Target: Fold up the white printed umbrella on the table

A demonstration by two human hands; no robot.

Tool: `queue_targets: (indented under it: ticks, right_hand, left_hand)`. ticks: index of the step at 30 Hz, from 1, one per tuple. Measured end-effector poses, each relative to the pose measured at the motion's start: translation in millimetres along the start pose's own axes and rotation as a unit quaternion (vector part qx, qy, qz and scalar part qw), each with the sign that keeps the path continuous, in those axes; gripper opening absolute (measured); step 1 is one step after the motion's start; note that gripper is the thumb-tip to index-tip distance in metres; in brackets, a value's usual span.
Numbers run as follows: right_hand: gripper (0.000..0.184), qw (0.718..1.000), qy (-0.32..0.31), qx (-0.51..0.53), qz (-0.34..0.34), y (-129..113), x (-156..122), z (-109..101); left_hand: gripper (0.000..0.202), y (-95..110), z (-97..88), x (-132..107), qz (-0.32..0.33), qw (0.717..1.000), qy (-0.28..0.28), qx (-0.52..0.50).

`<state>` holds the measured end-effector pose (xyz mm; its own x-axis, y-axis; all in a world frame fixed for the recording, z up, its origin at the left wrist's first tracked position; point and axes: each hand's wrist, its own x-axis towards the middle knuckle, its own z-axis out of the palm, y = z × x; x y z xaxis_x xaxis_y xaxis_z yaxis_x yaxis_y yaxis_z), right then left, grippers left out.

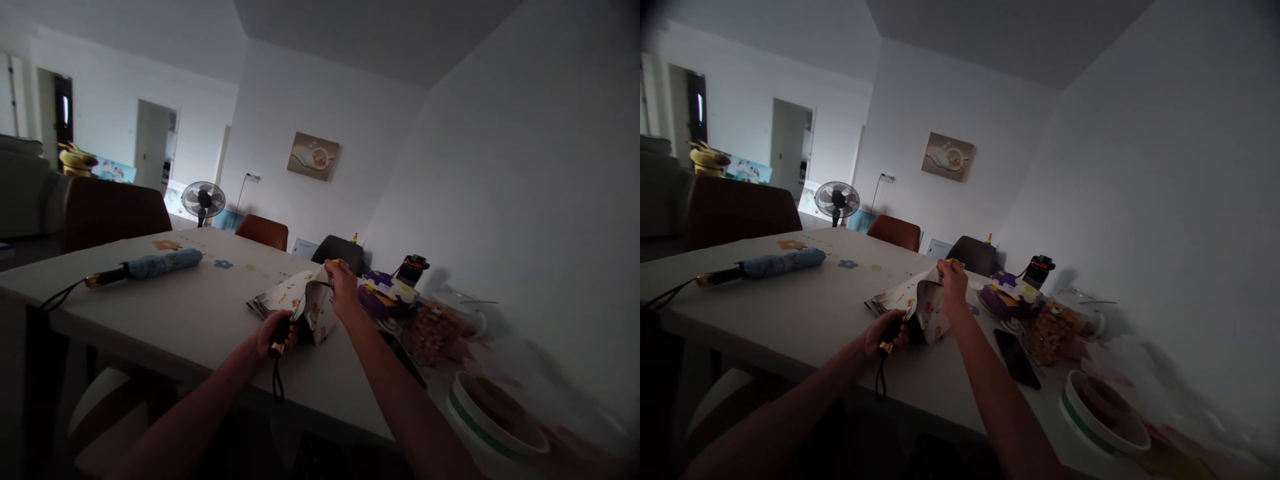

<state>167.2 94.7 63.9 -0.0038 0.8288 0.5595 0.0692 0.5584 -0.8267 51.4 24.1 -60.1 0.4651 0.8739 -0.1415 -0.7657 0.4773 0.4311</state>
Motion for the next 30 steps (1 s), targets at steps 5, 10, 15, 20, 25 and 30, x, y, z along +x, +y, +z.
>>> queue_targets:
  ticks: [5,10,15,20,25,30]
  right_hand:
    - [0.023,0.998,0.036,0.056,0.013,9.1,3.4,11.2]
    - [0.022,0.997,0.063,0.042,-0.015,12.5,7.8,24.4]
    - [0.022,0.997,0.068,0.018,-0.035,14.9,7.8,39.3]
    - [0.026,0.996,0.040,-0.066,-0.053,27.9,8.5,54.1]
    - [0.025,0.984,-0.002,-0.164,-0.074,51.3,5.7,70.5]
    - [0.024,0.974,-0.035,-0.216,-0.052,65.9,2.7,87.3]
  left_hand:
    - [0.022,-1.4,-4.2,3.9,-0.011,1.000,0.002,-0.001]
    - [0.021,-1.8,-2.3,2.7,-0.003,1.000,-0.008,0.005]
    - [0.021,-2.0,0.8,1.3,-0.024,1.000,-0.003,0.004]
    - [0.020,-2.9,-3.6,5.4,-0.031,0.999,-0.005,0.014]
    - [0.019,-3.9,-3.6,7.1,-0.030,0.999,0.009,0.030]
    - [0.021,-2.8,7.2,-0.8,0.000,0.999,0.020,0.030]
